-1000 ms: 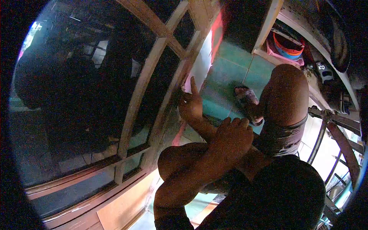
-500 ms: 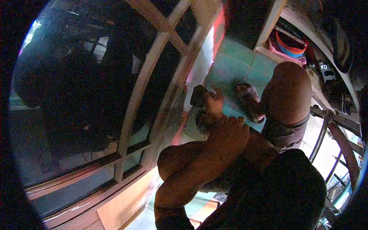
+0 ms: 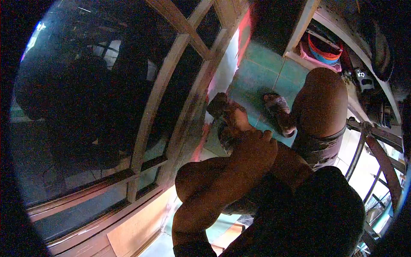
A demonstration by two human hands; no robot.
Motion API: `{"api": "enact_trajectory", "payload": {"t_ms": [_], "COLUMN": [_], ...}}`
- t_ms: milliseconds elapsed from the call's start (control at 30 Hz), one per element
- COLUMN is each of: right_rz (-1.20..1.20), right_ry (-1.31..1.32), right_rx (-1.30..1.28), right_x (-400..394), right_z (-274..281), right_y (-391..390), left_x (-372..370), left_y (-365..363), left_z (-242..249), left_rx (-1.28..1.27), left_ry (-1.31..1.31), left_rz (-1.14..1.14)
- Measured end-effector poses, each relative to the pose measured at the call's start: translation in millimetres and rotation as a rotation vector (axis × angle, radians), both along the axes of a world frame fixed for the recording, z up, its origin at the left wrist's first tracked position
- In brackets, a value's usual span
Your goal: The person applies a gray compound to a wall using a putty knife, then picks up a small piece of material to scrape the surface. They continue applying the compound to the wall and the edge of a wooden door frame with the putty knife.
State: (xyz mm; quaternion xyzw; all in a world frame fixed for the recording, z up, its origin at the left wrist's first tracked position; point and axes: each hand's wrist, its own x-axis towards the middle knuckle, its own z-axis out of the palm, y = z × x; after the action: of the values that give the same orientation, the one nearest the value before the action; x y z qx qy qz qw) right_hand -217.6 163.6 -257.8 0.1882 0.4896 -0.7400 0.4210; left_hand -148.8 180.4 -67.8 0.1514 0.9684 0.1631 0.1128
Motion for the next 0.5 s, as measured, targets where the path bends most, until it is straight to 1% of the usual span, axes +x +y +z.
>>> {"api": "enact_trajectory", "payload": {"t_ms": [33, 67, 133, 167, 233, 267, 333, 367, 400, 433, 467, 500], "right_rz": [0.006, 0.006, -0.046, -0.045, -0.244, -0.242, -0.143, -0.142, -0.073, -0.005, -0.005, -0.019], "right_ry": [0.001, 0.001, 0.21, 0.211, 0.358, 0.358, 0.569, 0.568, 0.644, 0.719, 0.72, 0.865], "right_rx": [0.048, 0.048, -0.009, -0.009, -0.149, -0.15, 0.109, 0.11, 0.19, 0.27, 0.271, 0.205], "right_x": [-2.0, -0.5, 4.3, 7.6, 13.2, 15.2, 15.9, 16.4, 16.5, 16.6, 16.6, 15.8], "right_z": [8.5, 0.4, -28.0, -41.4, -50.1, -54.6, -31.0, -5.0, 28.9, 46.6, 43.3, 38.5], "right_y": [0.5, -2.0, -11.0, -15.1, -21.2, -21.0, -15.8, -12.1, -8.3, -7.3, -9.8, -13.4], "left_x": [-0.1, 0.9, 1.9, 2.2, 2.7, 3.1, 4.4, 4.8, 5.1, 5.3, 5.8, 6.5], "left_y": [0.1, 0.1, 0.6, 0.1, -1.5, -1.3, 0.5, 1.7, 3.1, 3.8, 2.8, 1.2], "left_z": [-1.2, -2.2, -2.1, 0.1, 6.0, 5.4, 1.7, -0.7, -3.8, -6.2, -8.1, -9.4], "left_rx": [0.032, 0.032, 0.042, 0.042, 0.0, 0.0, -0.018, -0.017, -0.016, -0.015, -0.015, 0.012], "left_ry": [-0.026, -0.027, 0.013, 0.014, 0.03, 0.031, 0.002, 0.001, 0.002, 0.002, 0.003, 0.045], "left_rz": [0.009, 0.008, 0.037, 0.039, 0.014, 0.016, 0.013, 0.014, 0.028, 0.042, 0.041, 0.032]}}
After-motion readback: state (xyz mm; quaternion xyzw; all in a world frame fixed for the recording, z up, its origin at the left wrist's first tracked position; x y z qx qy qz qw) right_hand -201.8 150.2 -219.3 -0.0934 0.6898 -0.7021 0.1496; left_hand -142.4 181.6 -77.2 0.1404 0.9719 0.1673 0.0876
